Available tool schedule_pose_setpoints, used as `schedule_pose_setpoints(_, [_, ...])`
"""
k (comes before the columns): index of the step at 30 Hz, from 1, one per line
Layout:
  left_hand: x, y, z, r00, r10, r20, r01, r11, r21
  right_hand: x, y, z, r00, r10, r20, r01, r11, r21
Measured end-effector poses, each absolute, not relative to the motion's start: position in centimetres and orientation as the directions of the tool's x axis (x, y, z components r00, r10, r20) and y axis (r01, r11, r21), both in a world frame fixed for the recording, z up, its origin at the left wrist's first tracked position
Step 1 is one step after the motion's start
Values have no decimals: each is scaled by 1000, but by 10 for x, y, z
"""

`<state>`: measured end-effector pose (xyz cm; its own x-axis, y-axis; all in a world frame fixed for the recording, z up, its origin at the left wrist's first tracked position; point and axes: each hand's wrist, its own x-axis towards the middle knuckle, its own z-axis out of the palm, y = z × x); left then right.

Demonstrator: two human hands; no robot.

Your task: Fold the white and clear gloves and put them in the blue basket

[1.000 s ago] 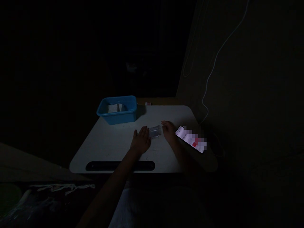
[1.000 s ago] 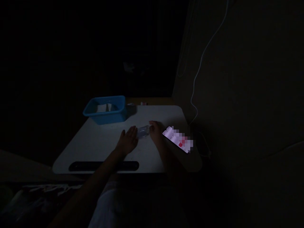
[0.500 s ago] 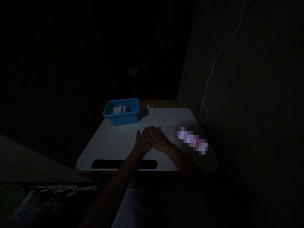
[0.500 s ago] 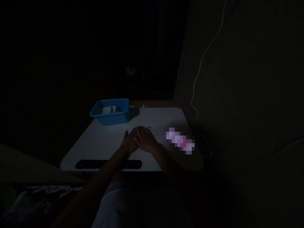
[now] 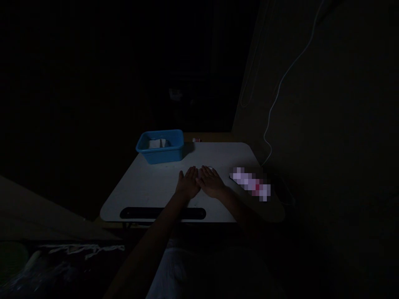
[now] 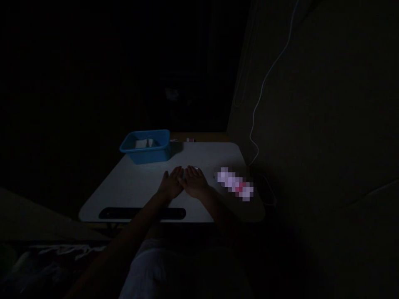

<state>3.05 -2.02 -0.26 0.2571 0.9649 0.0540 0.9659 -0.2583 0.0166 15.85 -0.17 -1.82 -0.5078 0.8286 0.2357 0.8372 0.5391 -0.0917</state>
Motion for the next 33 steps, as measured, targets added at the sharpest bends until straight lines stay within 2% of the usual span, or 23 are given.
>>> schedule_pose_setpoints(11, [29,-18,-9,260,960,103,964,-265,34,164,-2,-18,-389,896,214,900,419,-119])
schedule_pose_setpoints(25, [29,-17,-11,270,956,114,962,-274,15,170,5,-24,-234,917,322,941,297,-161])
schedule_pose_setpoints(28, [29,-17,-11,272,956,112,961,-276,22,173,6,-22,-255,888,383,921,343,-183])
schedule_pose_setpoints(30, [29,-17,-11,272,956,114,961,-277,28,173,5,-20,-357,845,398,877,450,-168])
schedule_pose_setpoints(33, [29,-18,-10,274,955,113,959,-280,36,171,2,-17,-542,768,341,785,608,-122])
